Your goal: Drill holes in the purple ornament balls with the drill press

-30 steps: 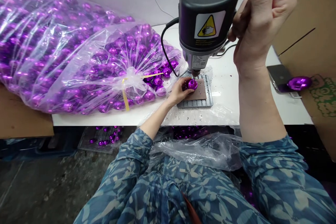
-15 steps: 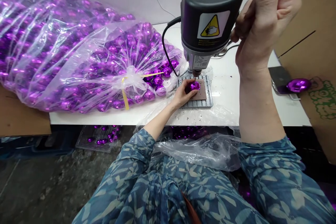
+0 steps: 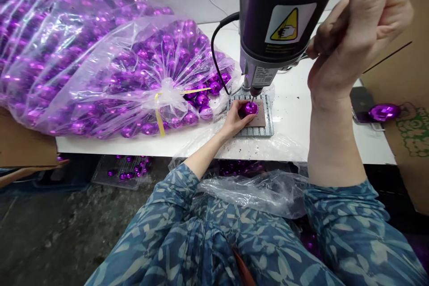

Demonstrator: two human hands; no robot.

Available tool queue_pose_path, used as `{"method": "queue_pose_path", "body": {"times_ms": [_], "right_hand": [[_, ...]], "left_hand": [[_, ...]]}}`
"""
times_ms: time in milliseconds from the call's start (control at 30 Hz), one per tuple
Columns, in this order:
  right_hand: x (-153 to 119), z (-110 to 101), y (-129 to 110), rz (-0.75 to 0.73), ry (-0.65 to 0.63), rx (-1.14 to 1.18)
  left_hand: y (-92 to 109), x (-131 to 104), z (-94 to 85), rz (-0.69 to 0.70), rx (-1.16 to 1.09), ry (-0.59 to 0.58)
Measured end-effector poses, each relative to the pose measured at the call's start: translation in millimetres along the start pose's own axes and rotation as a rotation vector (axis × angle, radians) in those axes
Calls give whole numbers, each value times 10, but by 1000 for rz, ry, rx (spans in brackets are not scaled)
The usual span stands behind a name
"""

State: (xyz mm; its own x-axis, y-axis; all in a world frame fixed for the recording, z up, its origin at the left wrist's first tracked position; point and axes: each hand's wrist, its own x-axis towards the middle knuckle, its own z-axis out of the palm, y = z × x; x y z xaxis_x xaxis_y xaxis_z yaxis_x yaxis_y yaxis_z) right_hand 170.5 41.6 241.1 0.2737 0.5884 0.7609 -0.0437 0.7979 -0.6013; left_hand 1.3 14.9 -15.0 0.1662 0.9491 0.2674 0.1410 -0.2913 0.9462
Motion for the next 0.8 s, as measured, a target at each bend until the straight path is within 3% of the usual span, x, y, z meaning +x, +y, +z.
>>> {"method": "queue_pose_path", "body": {"times_ms": [367, 533, 800], "right_hand": [[-14, -16, 14, -21, 11, -54], [-196, -66, 65, -82, 51, -107], [-508, -142, 226, -210, 174, 17]], "left_hand": [[14, 3, -14, -13, -2, -15], [-13, 9, -14, -7, -3, -11], [-58, 4, -22, 0, 26, -15]]}}
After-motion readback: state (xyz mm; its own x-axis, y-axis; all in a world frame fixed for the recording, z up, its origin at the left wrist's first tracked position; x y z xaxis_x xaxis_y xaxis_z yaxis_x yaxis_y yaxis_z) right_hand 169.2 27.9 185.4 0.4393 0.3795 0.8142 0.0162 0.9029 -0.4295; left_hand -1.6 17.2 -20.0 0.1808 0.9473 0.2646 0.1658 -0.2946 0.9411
